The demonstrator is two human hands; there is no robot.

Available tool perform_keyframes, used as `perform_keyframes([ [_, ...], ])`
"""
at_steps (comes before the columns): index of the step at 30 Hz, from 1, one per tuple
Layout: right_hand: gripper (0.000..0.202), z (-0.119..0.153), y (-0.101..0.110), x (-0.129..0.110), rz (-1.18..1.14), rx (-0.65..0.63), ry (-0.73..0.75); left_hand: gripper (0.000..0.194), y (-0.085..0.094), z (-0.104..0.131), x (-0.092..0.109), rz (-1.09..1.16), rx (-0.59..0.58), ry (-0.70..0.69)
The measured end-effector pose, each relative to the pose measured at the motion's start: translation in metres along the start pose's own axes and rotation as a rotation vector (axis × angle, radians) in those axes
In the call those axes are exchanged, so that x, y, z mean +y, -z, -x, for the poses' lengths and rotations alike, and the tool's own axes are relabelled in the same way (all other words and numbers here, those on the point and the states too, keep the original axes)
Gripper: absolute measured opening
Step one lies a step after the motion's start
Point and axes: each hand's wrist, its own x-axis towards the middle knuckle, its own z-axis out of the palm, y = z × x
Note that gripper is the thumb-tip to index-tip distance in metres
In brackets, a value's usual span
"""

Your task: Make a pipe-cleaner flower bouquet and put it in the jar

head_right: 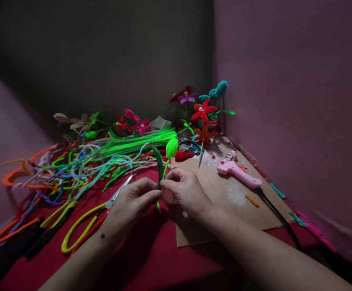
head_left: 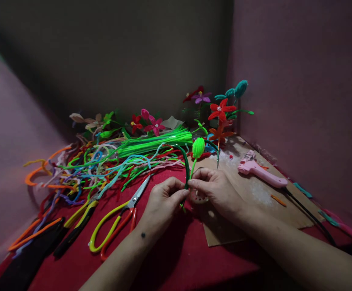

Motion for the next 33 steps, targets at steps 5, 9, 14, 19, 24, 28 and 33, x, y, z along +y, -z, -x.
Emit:
perform_keyframes([
  [5, 0.017, 0.000, 0.000, 0.002, -0.013, -0.016, -0.011, 0.019, -0.003, -0.002, -0.001, 0.211, -0.043, 0.122],
  [9, 0.018, -0.002, 0.002, 0.004, -0.018, -0.015, 0.024, 0.022, -0.002, -0.002, 0.000, 0.307, -0.065, 0.173],
  [14, 0.012, -0.004, 0.005, 0.005, -0.021, -0.026, 0.094, 0.020, 0.000, -0.001, 0.002, 0.245, -0.059, 0.179],
  [19, 0.011, -0.004, 0.005, 0.005, -0.015, -0.027, 0.116, 0.017, -0.002, -0.002, -0.002, 0.194, -0.073, 0.131],
  [24, 0.009, -0.006, 0.004, 0.004, -0.020, -0.022, 0.133, 0.013, -0.002, -0.002, -0.010, -0.070, 0.013, -0.105],
  [28, 0.012, -0.004, 0.002, 0.001, -0.020, -0.021, 0.120, 0.016, 0.000, 0.000, -0.012, -0.207, 0.064, -0.217],
  [33, 0.016, -0.001, 0.001, -0.005, 0.093, -0.040, 0.058, 0.018, 0.003, -0.002, -0.013, -0.181, 0.065, -0.201],
])
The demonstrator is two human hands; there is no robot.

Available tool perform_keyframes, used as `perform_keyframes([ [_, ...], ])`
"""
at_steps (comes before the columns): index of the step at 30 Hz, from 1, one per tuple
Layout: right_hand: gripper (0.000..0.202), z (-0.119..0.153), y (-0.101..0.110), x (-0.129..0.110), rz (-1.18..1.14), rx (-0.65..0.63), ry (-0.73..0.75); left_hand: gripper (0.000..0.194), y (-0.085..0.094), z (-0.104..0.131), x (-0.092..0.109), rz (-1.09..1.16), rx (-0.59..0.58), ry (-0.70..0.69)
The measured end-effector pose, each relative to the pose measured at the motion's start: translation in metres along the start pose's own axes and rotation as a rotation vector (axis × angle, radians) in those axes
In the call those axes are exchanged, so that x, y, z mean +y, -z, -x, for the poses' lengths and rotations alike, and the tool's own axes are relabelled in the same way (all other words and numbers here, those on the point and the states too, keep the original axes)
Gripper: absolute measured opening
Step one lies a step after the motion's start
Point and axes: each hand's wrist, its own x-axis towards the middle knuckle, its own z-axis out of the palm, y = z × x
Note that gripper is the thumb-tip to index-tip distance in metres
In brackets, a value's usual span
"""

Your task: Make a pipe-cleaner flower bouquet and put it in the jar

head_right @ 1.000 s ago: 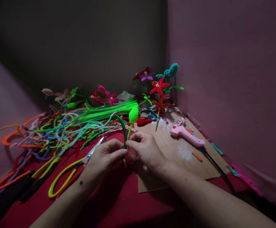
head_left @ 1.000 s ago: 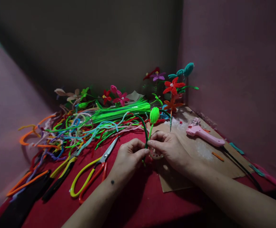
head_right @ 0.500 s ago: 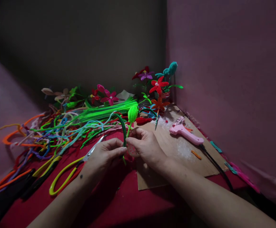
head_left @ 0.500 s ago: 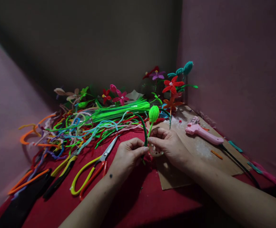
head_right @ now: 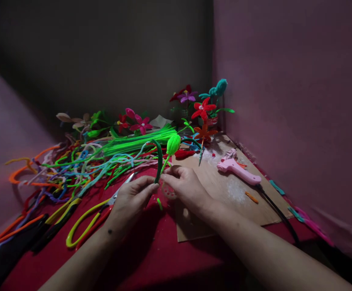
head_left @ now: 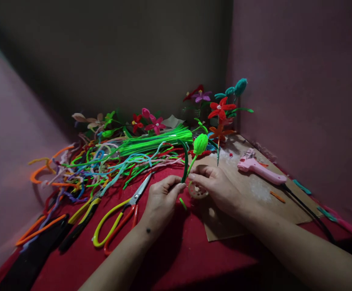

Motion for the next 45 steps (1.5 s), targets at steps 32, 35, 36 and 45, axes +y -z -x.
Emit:
perform_keyframes([
  [32, 0.013, 0.006, 0.008, 0.010, -0.231, -0.284, 0.056, 0.011, 0.015, -0.002, -0.005, 0.698, -0.474, 0.337],
  [35, 0.012, 0.008, 0.005, 0.009, -0.268, -0.240, 0.032, 0.012, 0.017, -0.002, -0.007, 0.671, -0.508, 0.350],
  [36, 0.011, 0.009, 0.004, 0.009, -0.280, -0.223, 0.031, 0.012, 0.017, -0.002, -0.007, 0.669, -0.508, 0.355],
  [45, 0.006, 0.010, 0.003, 0.008, -0.095, -0.196, 0.141, 0.013, 0.020, -0.001, 0.000, 0.611, -0.465, 0.332],
])
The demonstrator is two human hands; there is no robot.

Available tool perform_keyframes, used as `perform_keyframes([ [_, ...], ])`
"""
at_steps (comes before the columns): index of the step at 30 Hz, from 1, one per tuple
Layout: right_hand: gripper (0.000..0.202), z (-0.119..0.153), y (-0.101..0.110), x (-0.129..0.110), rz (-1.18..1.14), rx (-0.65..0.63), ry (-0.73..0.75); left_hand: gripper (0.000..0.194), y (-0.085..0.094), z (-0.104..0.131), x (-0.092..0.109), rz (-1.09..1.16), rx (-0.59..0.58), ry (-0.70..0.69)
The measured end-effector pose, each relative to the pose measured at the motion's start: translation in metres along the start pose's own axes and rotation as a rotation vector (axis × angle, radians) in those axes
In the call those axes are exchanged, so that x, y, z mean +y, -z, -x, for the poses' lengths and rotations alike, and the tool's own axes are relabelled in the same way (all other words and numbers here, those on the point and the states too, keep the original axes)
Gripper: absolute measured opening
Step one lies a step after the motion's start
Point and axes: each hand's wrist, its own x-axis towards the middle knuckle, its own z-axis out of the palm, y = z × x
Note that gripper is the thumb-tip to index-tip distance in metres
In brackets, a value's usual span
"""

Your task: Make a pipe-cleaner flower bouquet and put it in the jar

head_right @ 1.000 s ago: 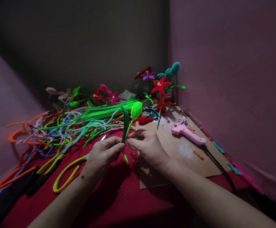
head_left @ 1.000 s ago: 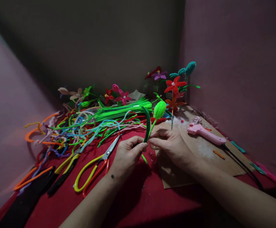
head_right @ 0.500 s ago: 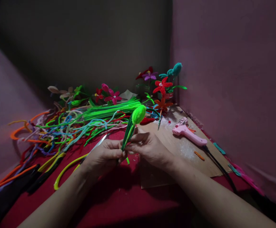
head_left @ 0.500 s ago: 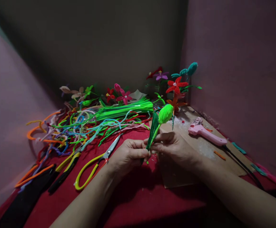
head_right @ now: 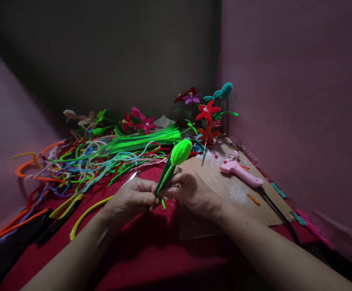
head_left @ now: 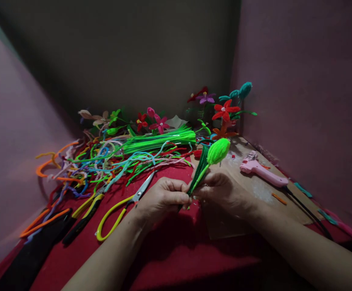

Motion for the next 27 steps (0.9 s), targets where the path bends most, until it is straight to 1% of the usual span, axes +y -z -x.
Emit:
perform_keyframes([
  [4, 0.011, 0.000, -0.003, -0.001, -0.079, 0.039, 0.013, 0.018, -0.001, 0.003, 0.005, -0.052, 0.044, -0.008],
  [6, 0.011, 0.000, -0.004, -0.001, -0.060, 0.045, 0.017, 0.018, -0.003, 0.005, 0.008, -0.084, 0.069, -0.033],
  [8, 0.010, -0.001, -0.005, -0.001, -0.030, 0.067, 0.055, 0.018, -0.005, 0.006, 0.011, -0.127, 0.105, -0.067],
  [12, 0.010, -0.003, -0.005, 0.002, 0.022, 0.111, 0.098, 0.019, -0.012, 0.006, 0.011, -0.224, 0.228, -0.127],
  [16, 0.011, -0.005, -0.009, 0.003, 0.120, 0.169, 0.124, 0.019, -0.020, 0.004, 0.008, -0.230, 0.376, -0.160],
  [19, 0.013, -0.008, -0.013, 0.001, 0.167, 0.197, 0.135, 0.017, -0.022, 0.003, 0.006, -0.244, 0.462, -0.247],
  [21, 0.014, -0.009, -0.015, -0.002, 0.184, 0.178, 0.173, 0.017, -0.020, 0.003, 0.004, -0.227, 0.461, -0.289],
  [24, 0.014, -0.010, -0.015, -0.007, 0.217, 0.156, 0.247, 0.018, -0.014, 0.002, 0.002, -0.158, 0.413, -0.303],
  [27, 0.012, -0.011, -0.014, -0.010, 0.225, 0.152, 0.215, 0.018, -0.012, 0.001, 0.001, -0.122, 0.370, -0.297],
])
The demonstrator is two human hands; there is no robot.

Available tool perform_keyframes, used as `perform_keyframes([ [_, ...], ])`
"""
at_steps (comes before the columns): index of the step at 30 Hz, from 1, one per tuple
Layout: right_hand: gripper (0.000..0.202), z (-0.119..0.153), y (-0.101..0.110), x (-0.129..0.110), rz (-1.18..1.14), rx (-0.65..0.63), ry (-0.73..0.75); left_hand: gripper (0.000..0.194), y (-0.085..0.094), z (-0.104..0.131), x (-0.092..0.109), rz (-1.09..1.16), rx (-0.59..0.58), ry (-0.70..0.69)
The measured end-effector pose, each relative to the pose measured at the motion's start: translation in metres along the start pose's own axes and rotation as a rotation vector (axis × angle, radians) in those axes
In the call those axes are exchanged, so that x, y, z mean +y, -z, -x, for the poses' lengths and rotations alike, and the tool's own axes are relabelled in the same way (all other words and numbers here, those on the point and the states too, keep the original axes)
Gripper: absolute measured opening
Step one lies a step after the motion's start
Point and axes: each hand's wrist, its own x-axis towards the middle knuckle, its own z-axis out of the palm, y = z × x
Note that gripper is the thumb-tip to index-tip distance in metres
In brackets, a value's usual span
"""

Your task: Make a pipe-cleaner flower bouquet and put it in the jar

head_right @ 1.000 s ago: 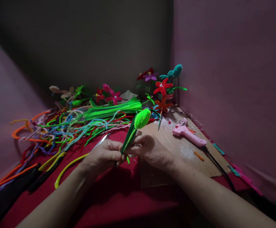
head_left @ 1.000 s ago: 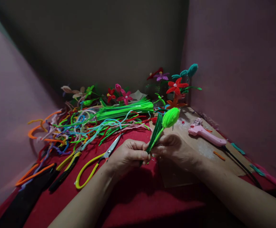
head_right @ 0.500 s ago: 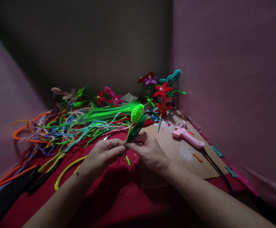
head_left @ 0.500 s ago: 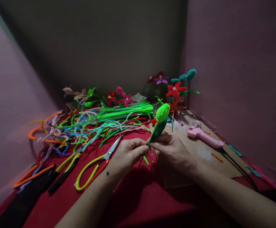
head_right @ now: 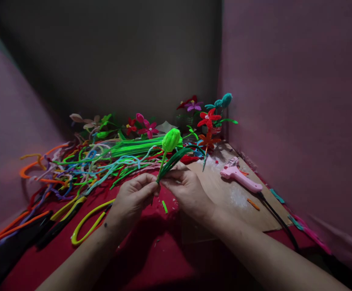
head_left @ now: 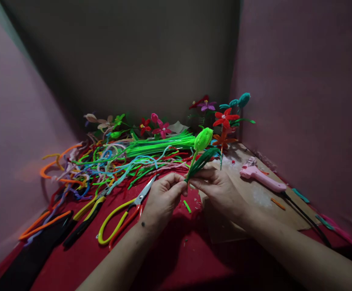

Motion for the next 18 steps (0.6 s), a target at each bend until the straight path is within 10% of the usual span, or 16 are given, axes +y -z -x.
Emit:
perform_keyframes([
  [11, 0.010, 0.005, 0.009, 0.001, -0.141, -0.105, -0.220, 0.011, -0.007, 0.009, 0.002, -0.313, 0.140, -0.263],
  [18, 0.013, -0.001, 0.011, 0.009, -0.154, -0.099, -0.115, 0.013, -0.003, 0.008, 0.005, -0.024, -0.013, -0.019],
])
